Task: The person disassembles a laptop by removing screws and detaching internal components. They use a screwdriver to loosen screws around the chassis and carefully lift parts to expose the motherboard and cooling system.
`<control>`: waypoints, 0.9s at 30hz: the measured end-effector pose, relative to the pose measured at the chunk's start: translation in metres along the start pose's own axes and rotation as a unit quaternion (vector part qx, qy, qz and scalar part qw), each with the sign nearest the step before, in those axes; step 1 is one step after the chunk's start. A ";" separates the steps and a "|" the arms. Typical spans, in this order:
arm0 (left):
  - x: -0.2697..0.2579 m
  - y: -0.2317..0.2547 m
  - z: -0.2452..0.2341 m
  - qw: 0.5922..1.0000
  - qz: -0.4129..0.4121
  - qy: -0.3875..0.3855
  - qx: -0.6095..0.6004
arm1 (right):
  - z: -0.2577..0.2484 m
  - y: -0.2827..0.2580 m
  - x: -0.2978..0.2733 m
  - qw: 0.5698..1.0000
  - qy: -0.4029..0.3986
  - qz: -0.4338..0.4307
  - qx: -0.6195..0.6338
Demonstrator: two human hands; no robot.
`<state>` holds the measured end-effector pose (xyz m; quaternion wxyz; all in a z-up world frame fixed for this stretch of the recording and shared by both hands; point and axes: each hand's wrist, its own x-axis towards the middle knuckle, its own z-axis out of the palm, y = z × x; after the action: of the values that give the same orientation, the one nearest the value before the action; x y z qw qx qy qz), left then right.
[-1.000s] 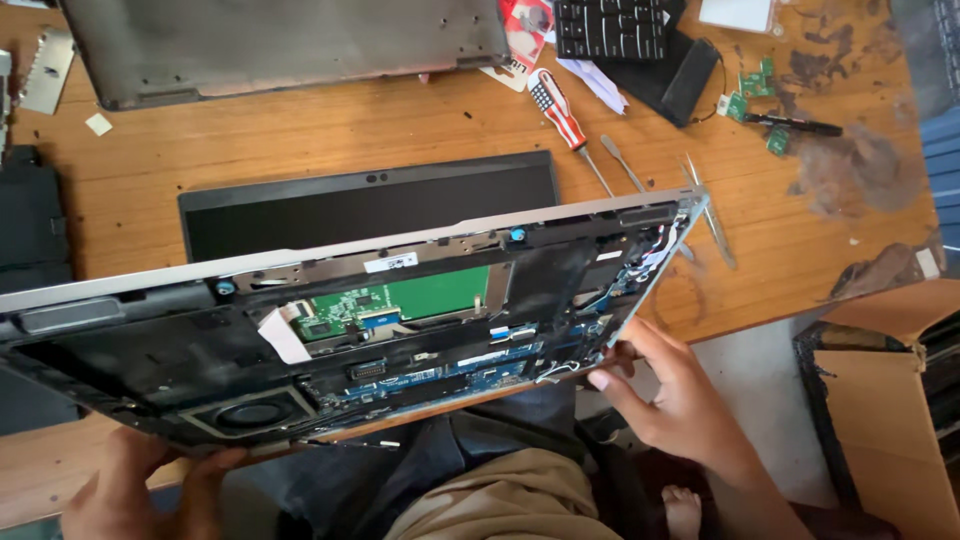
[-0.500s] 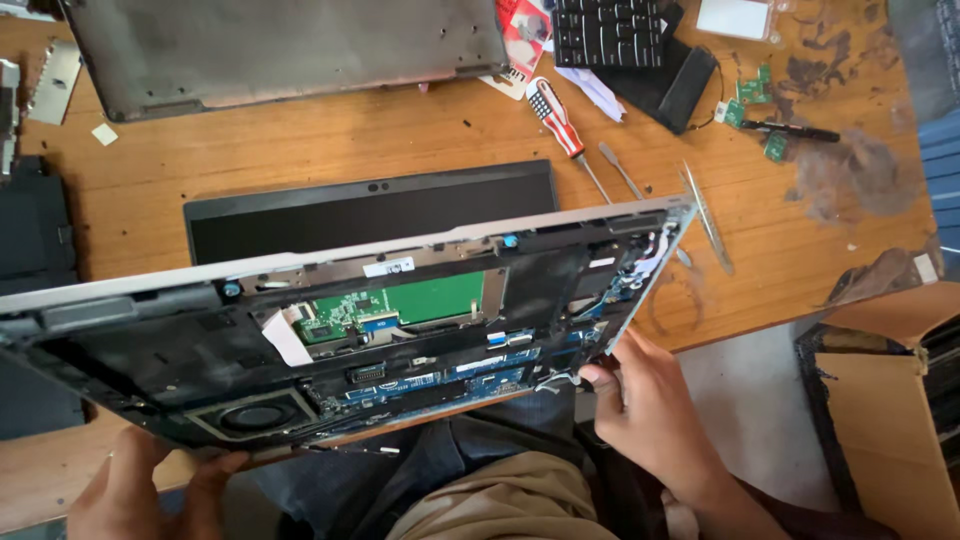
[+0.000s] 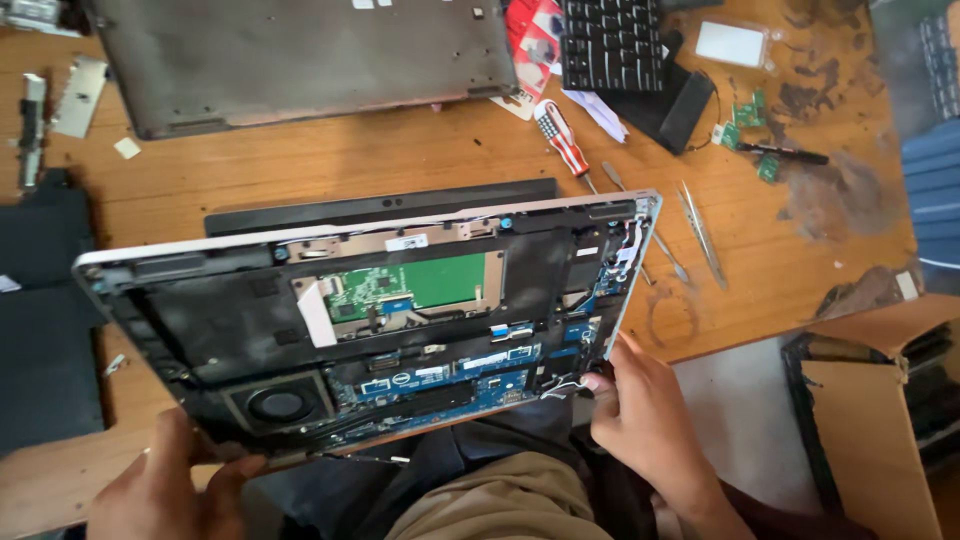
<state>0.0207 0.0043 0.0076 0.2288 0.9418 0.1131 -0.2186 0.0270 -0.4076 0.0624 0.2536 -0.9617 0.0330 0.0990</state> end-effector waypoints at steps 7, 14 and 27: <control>0.008 -0.008 0.002 0.998 0.056 0.006 -0.015 | -0.003 0.005 0.003 0.999 -0.006 -0.049 0.010; 0.007 0.002 -0.003 0.997 0.067 0.030 -0.029 | -0.002 0.001 -0.002 0.999 0.023 -0.020 0.037; 0.014 -0.005 -0.004 0.997 0.018 -0.060 0.045 | -0.017 0.003 0.013 0.993 -0.109 0.042 -0.033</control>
<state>0.0331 0.0119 0.0026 0.1962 0.9383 0.0720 -0.2757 0.0425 -0.4191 0.0722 0.2191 -0.9507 0.0423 0.2153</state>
